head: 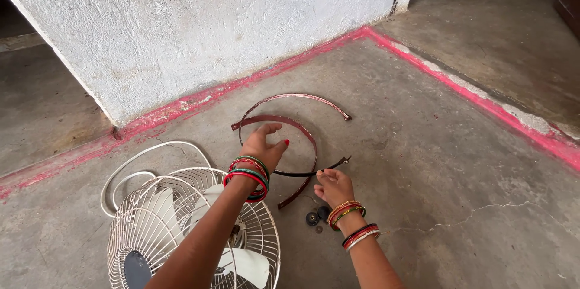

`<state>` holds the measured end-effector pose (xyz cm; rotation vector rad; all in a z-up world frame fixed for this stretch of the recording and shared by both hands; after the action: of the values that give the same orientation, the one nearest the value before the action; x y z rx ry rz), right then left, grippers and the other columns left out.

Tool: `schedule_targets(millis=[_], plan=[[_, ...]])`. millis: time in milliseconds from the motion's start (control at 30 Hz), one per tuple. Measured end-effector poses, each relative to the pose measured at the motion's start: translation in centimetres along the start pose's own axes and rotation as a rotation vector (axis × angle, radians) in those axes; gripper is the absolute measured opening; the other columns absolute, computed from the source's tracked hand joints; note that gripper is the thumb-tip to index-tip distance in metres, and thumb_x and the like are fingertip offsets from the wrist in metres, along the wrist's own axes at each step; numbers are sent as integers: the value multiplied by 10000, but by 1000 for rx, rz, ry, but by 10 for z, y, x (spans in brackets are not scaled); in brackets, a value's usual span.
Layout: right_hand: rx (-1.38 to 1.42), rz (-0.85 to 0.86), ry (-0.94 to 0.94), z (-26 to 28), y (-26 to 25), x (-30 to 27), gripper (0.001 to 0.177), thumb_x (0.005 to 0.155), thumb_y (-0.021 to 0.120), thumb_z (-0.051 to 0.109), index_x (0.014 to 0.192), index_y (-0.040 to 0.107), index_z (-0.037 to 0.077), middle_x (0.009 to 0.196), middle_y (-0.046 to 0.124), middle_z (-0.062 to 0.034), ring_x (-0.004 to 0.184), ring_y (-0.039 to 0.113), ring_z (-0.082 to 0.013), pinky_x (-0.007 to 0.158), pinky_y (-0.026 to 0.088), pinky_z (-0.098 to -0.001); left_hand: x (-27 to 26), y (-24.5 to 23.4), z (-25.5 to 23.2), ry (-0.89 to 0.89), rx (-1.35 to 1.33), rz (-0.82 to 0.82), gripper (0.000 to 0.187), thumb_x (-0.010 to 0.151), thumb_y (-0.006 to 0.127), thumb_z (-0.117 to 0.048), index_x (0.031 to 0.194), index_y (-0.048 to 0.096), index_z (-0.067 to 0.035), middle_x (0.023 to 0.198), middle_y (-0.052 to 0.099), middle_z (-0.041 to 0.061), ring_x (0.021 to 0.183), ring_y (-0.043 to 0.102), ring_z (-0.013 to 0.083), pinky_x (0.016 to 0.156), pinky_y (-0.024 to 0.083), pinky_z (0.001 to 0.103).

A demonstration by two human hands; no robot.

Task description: The person disassembles a small electric fan by removing the front grille, support ring, and fan blades. They use a screwdriver to loosen screws and separate components, placing them on the floor.

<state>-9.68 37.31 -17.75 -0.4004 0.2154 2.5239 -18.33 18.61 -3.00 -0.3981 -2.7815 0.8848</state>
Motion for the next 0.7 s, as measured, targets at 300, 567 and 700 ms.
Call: schedule_targets(millis=[300, 567, 700], plan=[[-209, -38, -163, 22, 8, -34, 402, 957, 649, 319, 1267, 632, 63, 1222, 681, -21, 907, 709, -134, 802, 604, -307, -31, -34, -20, 219, -144, -38, 362, 874, 679, -107, 1235, 673, -123, 1327, 617, 112, 1007, 766, 218, 852, 605, 356], [-380, -61, -432, 33, 21, -67, 353, 938, 675, 330, 1181, 690, 75, 1078, 758, -16, 850, 743, -122, 745, 595, -304, -78, -87, -18, 479, 119, -77, 367, 841, 750, -127, 1205, 704, -126, 1301, 668, 128, 1133, 682, 336, 952, 550, 420], [-390, -30, -495, 36, 29, -89, 316, 953, 662, 313, 1148, 716, 70, 995, 785, -46, 850, 762, -132, 744, 594, -310, -109, -117, -10, 468, 246, -69, 499, 774, 774, -159, 1260, 667, -155, 1400, 593, 122, 1272, 570, 366, 1055, 463, 458]])
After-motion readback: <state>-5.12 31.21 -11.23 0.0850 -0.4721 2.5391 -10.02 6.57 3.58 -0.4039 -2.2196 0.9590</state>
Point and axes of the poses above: each hand's wrist, its own x-axis towards the middle knuckle, its own y-axis out of the palm, z = x × y, the point moved 5 cm from there along x, towards the middle knuckle
